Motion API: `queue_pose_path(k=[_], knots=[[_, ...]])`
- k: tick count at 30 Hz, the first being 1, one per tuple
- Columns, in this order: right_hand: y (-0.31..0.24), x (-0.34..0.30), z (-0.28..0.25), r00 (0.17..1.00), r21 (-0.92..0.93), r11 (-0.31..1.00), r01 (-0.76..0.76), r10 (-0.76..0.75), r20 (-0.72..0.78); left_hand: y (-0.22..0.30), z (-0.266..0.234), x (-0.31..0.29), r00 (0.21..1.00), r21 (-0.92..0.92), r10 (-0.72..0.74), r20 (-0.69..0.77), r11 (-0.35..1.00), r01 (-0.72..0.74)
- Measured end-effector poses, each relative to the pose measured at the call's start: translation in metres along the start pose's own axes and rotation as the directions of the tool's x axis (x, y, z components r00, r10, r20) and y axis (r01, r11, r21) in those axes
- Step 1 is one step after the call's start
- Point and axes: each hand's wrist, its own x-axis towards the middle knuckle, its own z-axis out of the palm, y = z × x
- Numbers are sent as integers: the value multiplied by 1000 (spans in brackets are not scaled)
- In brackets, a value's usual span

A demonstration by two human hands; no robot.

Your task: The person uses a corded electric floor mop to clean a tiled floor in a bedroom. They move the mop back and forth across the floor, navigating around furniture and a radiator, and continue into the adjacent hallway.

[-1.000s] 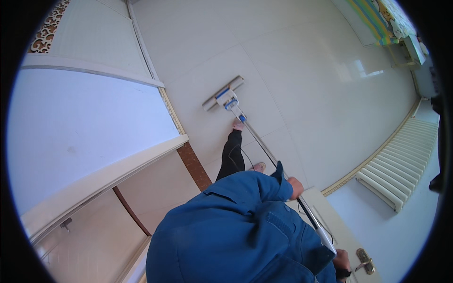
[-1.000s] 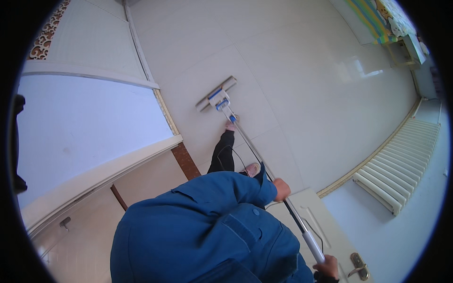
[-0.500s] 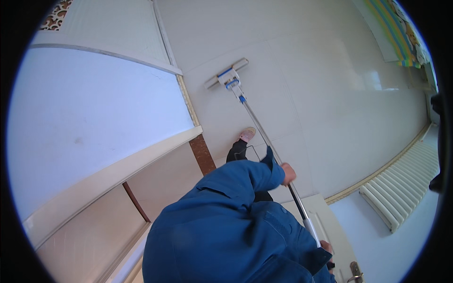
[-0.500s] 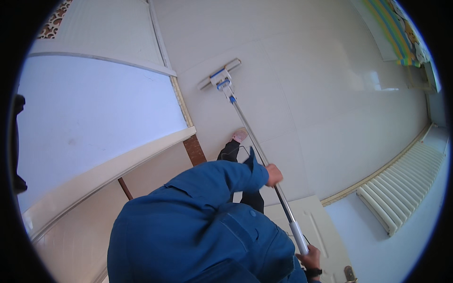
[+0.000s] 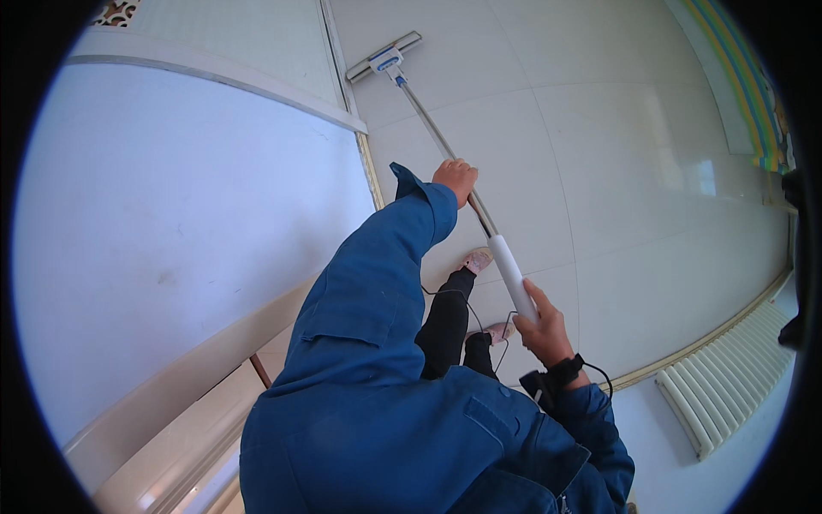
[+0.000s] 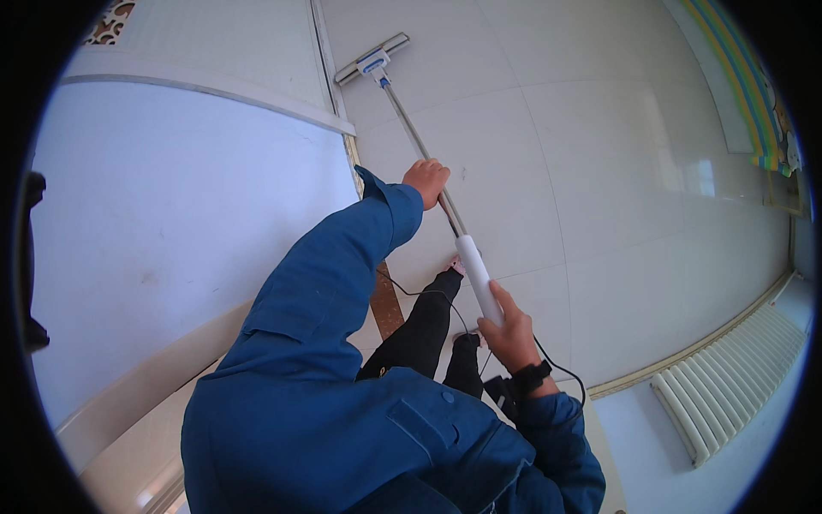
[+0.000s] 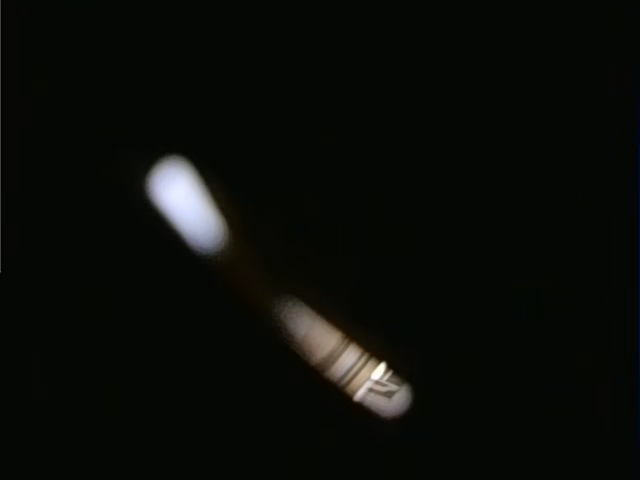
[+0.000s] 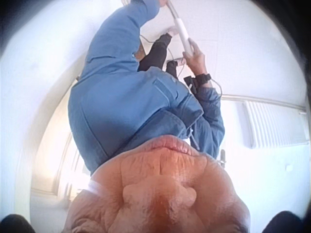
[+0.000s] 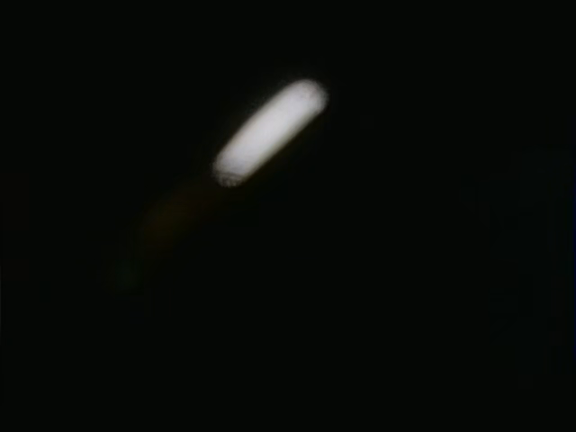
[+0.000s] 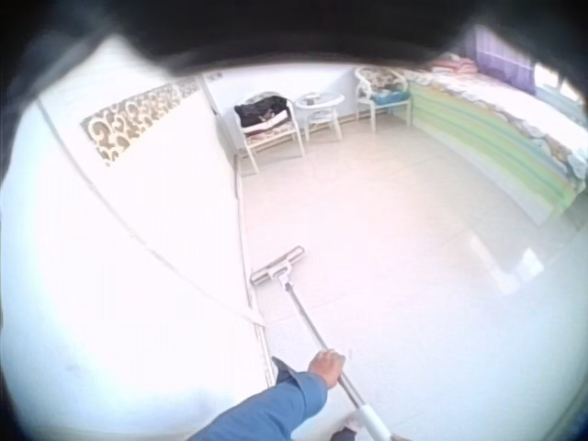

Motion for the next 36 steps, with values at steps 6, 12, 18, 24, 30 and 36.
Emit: queue_pose_path(k=[6,12,18,24,30,36], knots=[[38,-72,-15,997,-111,993,42,-48,-53,41,21,-28,990,-22,109,88,994,-108],[98,-159,-24,987,-181,980,85,-108,-117,110,45,-70,973,-7,180,141,983,-181],[138,-221,-17,983,-183,980,74,-103,-153,160,64,-119,973,21,224,53,974,-225],[163,-269,-54,992,-188,981,37,-60,-115,224,67,-139,979,20,153,136,987,-157],[225,-372,-119,988,-164,985,58,-81,-133,344,59,-178,961,-36,258,102,966,-256],[327,-499,-156,971,-200,977,-78,28,-239,490,133,-247,908,-142,387,163,920,-366]])
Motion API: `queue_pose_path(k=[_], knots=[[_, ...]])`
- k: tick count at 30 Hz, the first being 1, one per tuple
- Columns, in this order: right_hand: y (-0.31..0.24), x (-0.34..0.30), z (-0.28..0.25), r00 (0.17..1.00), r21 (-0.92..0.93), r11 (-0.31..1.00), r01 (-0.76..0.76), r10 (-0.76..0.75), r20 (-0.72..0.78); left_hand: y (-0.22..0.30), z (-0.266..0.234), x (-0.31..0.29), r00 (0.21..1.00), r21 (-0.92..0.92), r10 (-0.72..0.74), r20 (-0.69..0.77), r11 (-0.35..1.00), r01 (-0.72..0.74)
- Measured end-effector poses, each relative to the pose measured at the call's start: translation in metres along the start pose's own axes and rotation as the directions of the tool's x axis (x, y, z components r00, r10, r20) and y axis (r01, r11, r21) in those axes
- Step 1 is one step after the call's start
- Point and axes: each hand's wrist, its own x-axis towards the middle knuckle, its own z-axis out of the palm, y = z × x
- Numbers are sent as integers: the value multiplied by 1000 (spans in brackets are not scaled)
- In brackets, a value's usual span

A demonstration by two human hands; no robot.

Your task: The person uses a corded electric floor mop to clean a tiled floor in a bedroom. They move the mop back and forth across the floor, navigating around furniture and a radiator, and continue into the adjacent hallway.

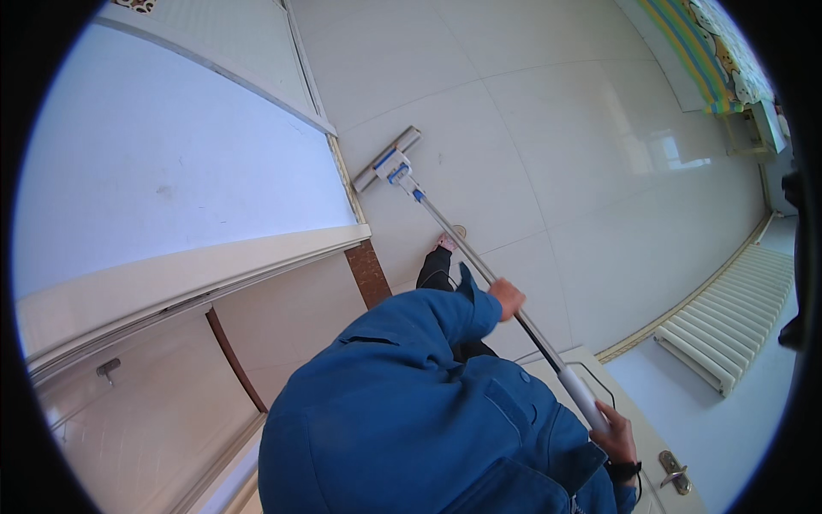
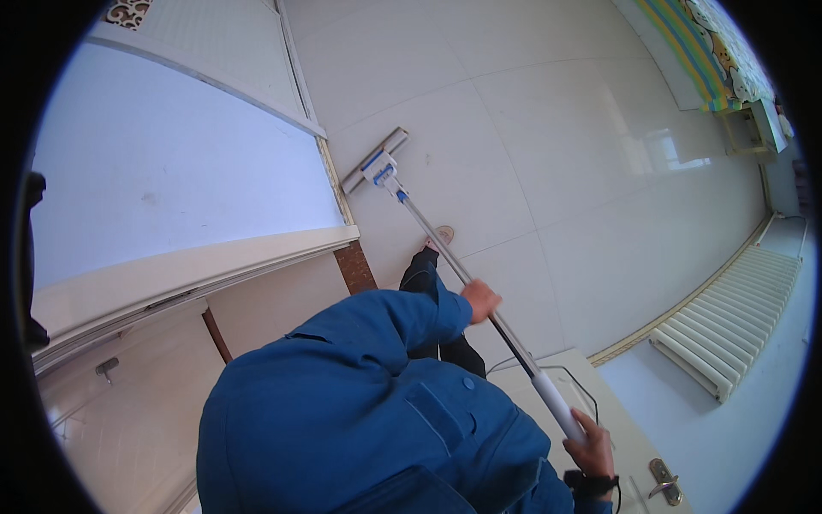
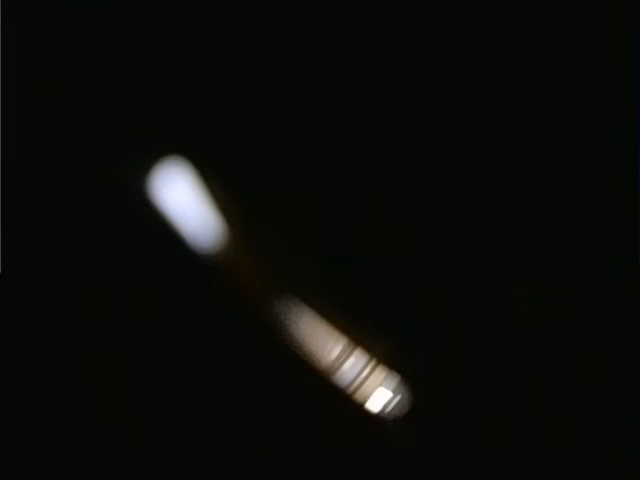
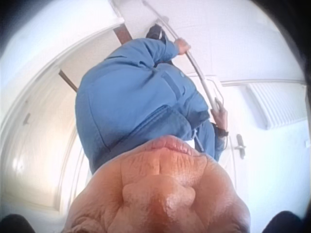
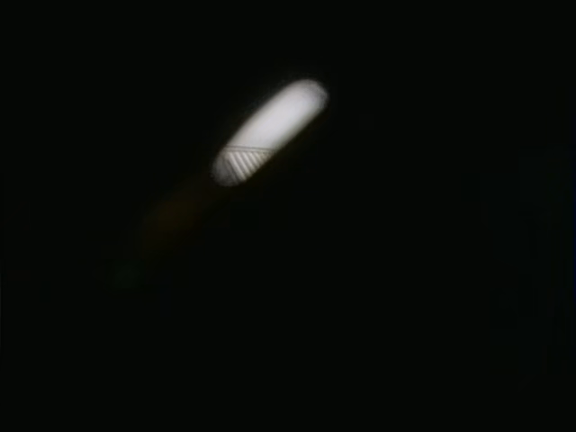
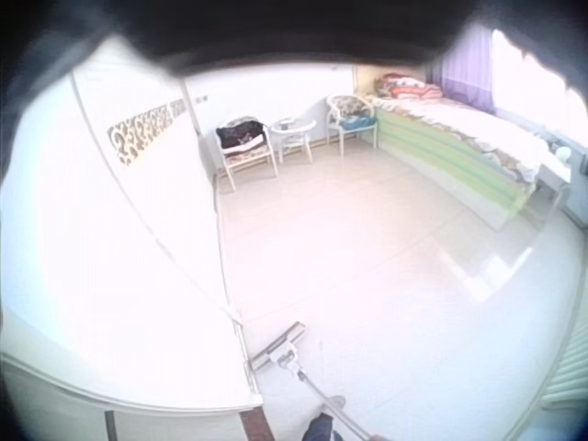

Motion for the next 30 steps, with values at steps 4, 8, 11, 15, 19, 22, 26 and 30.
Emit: queue_pose_path(k=[4,8,11,15,19,22,26,30], knots=[[-8,-24,-10,909,145,897,-417,414,55,15,5,-2,971,-297,187,150,945,-136],[12,-51,-16,776,153,761,-630,626,81,23,-19,-2,912,-502,371,176,831,-241],[41,-49,2,803,12,803,-596,596,22,-10,-25,-1,899,-508,391,195,825,-249],[-3,39,42,961,394,877,-275,267,77,-108,-36,7,939,-445,329,105,859,-251],[-131,133,67,867,261,830,-492,441,230,-213,-68,14,975,-313,192,110,938,-149],[-217,238,108,938,294,897,-331,277,210,-319,-108,31,1000,-91,18,-14,996,-20],[-328,382,146,954,296,932,-211,131,270,-425,-185,46,973,281,-222,-68,931,232],[-411,469,166,965,386,920,-73,-33,262,-473,-263,42,912,215,-361,-195,892,398]])
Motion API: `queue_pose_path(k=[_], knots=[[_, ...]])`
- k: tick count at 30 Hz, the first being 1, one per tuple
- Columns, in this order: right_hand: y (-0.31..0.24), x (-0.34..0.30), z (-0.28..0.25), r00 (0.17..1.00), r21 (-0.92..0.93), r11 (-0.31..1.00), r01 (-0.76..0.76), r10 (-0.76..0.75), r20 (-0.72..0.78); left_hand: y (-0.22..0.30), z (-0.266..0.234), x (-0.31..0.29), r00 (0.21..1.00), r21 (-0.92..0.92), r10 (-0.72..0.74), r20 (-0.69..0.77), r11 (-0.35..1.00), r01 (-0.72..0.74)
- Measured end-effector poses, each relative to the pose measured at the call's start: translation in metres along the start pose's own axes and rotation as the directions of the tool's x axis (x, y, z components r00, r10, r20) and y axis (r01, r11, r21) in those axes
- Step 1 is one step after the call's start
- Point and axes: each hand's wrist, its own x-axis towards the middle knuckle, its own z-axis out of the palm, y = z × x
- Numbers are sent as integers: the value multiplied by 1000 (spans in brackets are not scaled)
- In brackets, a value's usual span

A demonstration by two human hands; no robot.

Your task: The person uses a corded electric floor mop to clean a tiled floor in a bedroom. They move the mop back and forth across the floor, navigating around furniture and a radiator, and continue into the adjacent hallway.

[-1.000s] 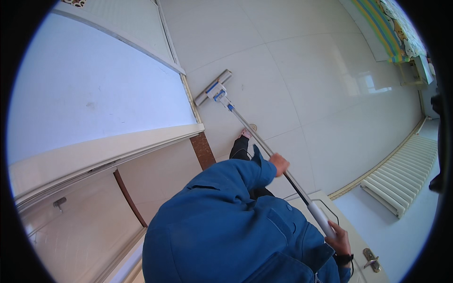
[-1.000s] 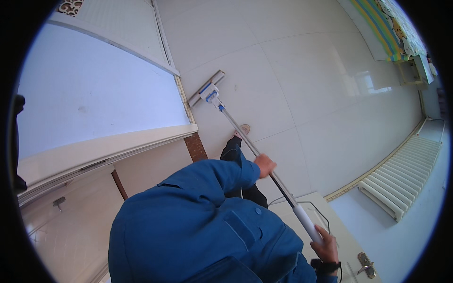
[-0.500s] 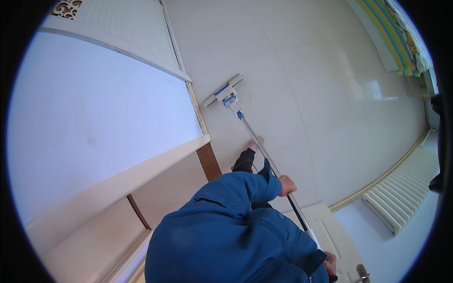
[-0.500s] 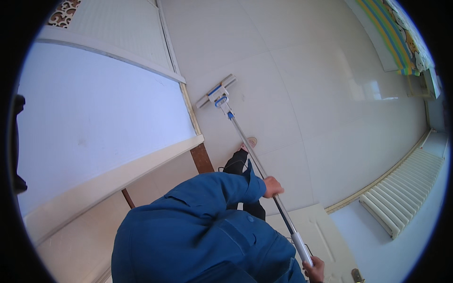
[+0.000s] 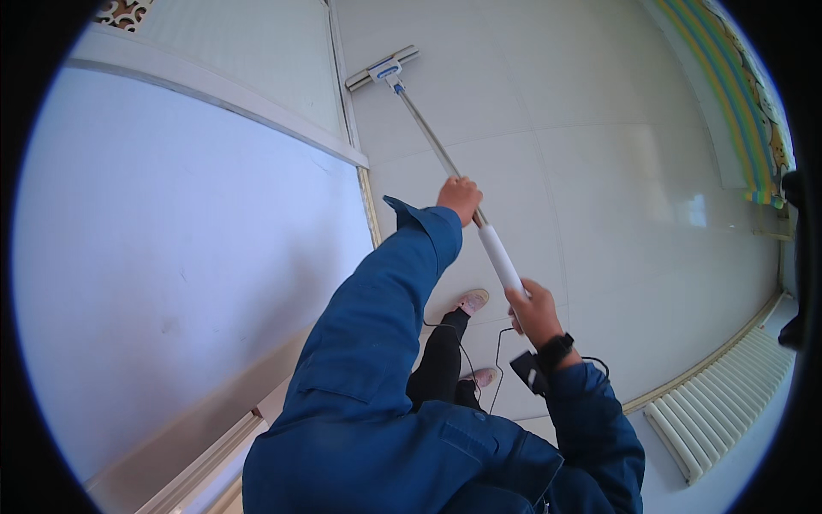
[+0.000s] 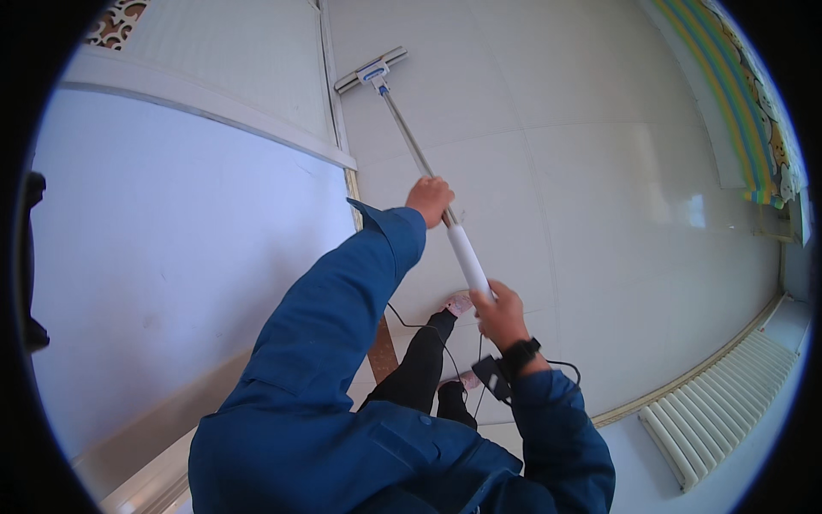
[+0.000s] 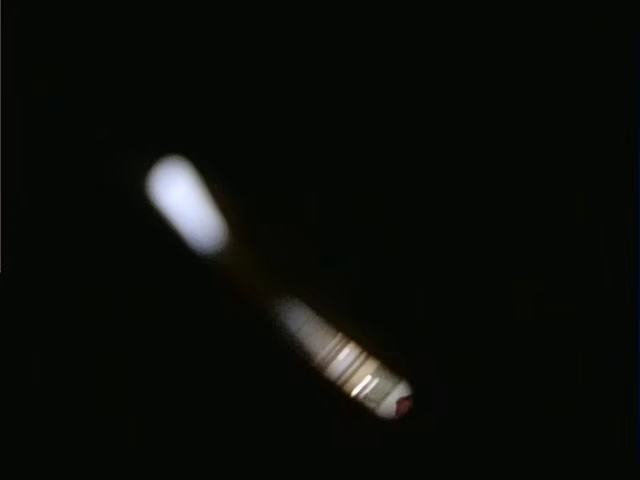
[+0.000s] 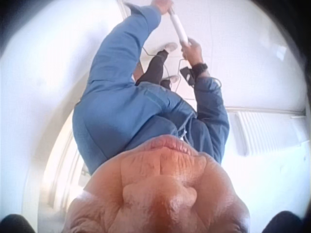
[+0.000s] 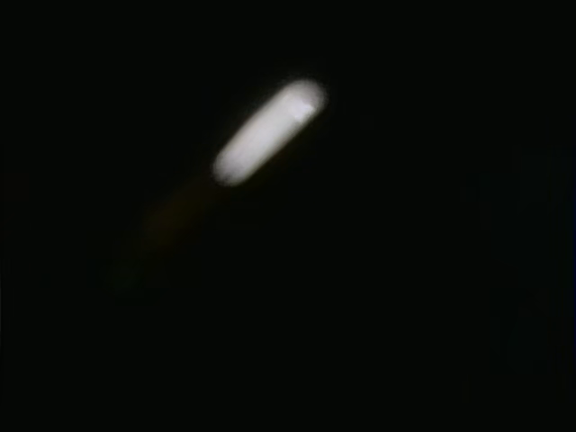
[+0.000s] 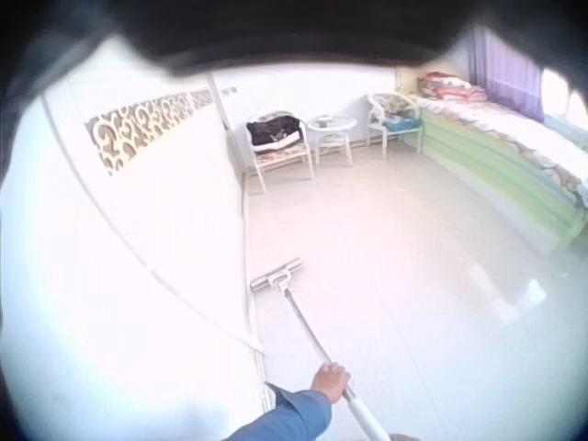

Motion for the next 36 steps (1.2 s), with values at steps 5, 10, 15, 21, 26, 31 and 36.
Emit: queue_pose_path(k=[5,10,15,21,26,31,36], knots=[[-21,-7,2,998,-170,985,12,-23,-62,-4,-28,-8,999,-121,4,-47,993,-10],[3,-97,-41,983,-356,931,74,-129,-133,46,-42,-18,997,-147,64,-47,987,-70],[-63,-186,-43,979,-322,945,-48,-20,-204,26,-84,-17,975,-192,173,137,971,-145],[-187,-228,-29,968,-239,959,-150,92,-235,-40,-130,13,897,-300,306,319,930,-211],[-291,-255,-29,893,-331,852,-406,293,-342,-34,-170,19,842,-442,435,321,854,-272],[-431,-251,-4,748,-267,765,-585,382,-543,-91,-240,60,724,-743,651,227,596,-304],[-465,-349,45,646,14,872,-490,374,-666,-78,-330,24,610,-831,783,124,418,-367]])
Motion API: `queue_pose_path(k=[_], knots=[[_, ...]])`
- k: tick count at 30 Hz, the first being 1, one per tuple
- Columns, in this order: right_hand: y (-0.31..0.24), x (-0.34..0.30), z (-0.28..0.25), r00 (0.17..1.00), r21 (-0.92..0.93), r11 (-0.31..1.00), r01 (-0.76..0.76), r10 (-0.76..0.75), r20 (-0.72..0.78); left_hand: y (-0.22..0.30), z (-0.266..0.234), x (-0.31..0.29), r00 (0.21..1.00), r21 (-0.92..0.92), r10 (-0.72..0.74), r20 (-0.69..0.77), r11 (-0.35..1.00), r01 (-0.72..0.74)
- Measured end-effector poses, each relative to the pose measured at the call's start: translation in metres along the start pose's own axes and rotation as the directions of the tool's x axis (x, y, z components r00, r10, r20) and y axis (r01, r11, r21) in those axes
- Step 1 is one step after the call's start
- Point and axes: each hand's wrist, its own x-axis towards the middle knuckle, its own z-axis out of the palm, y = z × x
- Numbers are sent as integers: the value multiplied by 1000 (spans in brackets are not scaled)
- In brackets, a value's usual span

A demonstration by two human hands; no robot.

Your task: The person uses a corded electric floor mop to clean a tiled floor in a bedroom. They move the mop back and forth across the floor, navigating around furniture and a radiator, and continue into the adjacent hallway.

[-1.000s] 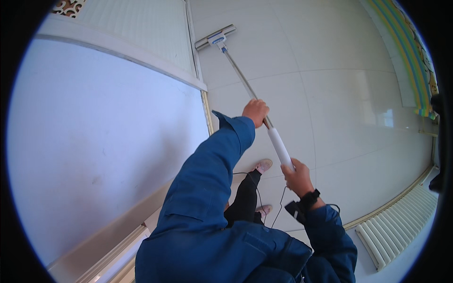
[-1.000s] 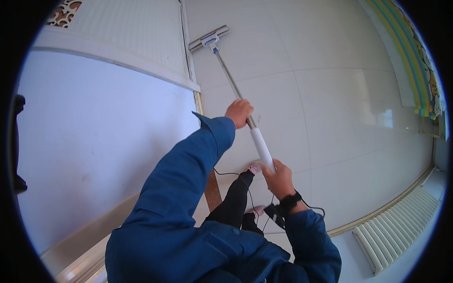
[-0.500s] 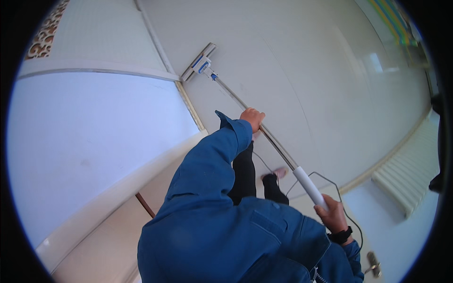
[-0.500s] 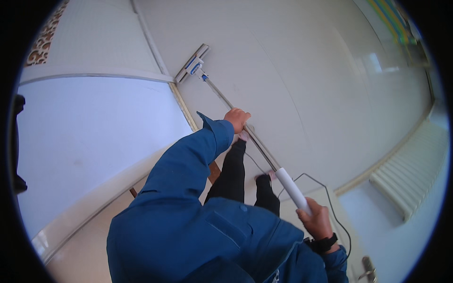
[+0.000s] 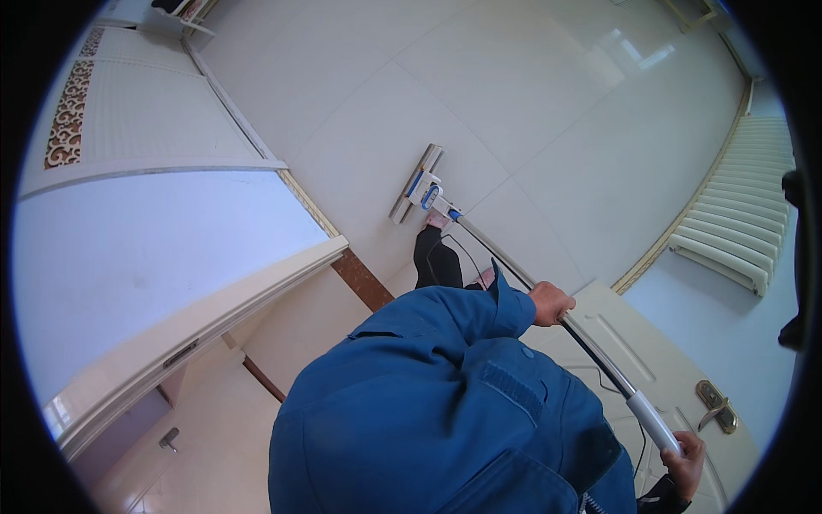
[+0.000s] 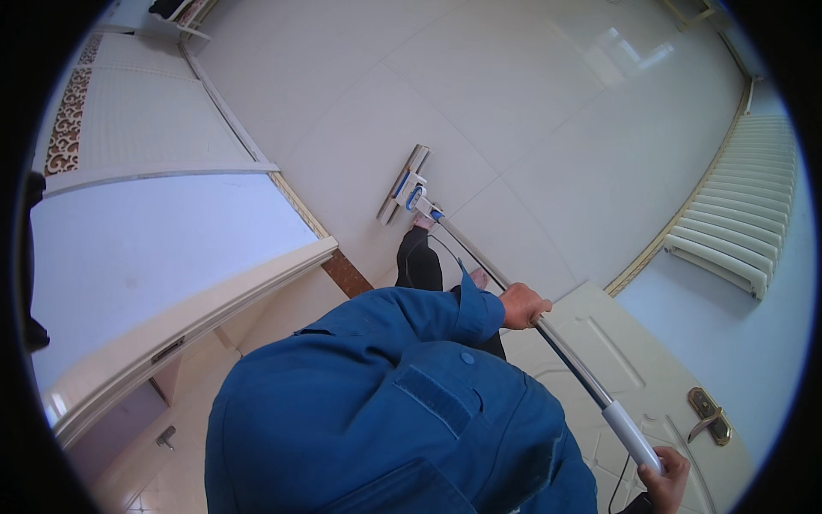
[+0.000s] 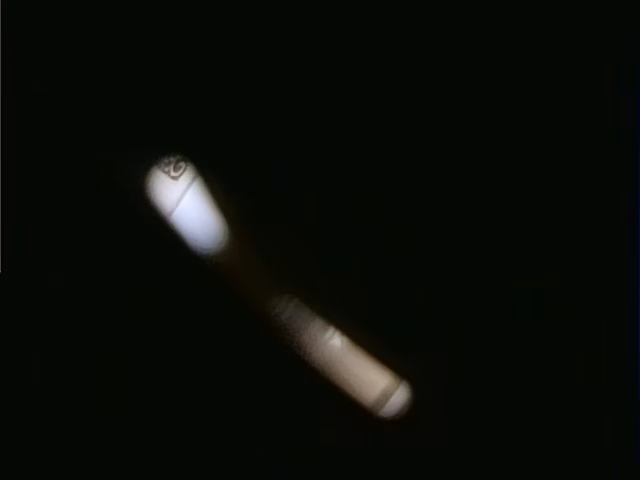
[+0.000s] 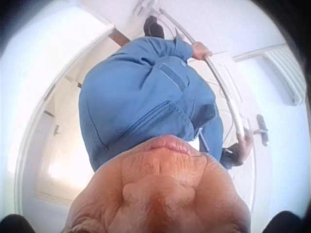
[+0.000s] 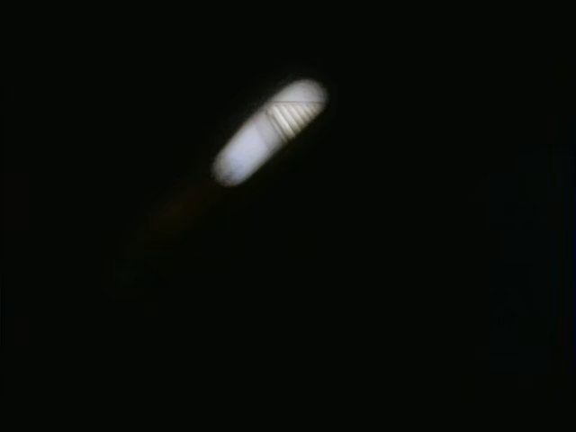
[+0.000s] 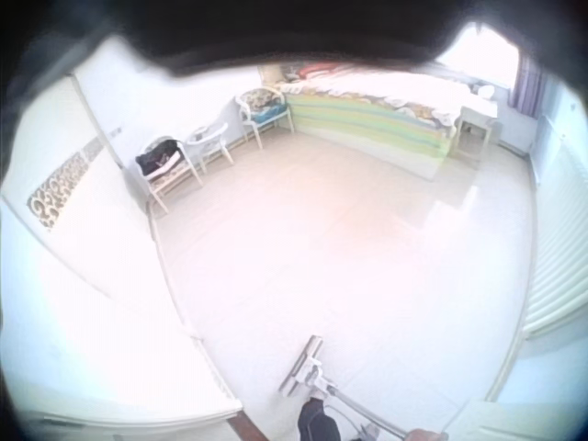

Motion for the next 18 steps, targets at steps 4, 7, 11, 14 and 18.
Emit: queue_pose_path(k=[4,7,11,14,18], knots=[[26,-15,24,997,54,995,-78,78,9,-8,-14,-13,992,114,15,127,993,-30],[1,13,49,984,-1,984,-176,176,40,-40,-47,-10,992,166,-5,125,986,-16],[-50,50,89,926,102,942,-319,287,244,-86,-116,-20,993,271,-24,117,962,-9],[-103,91,125,896,204,936,-285,185,403,-133,-176,-17,999,349,-31,19,937,22],[-192,140,177,911,373,915,-156,-12,413,-181,-276,-6,935,457,-267,-231,819,347]])
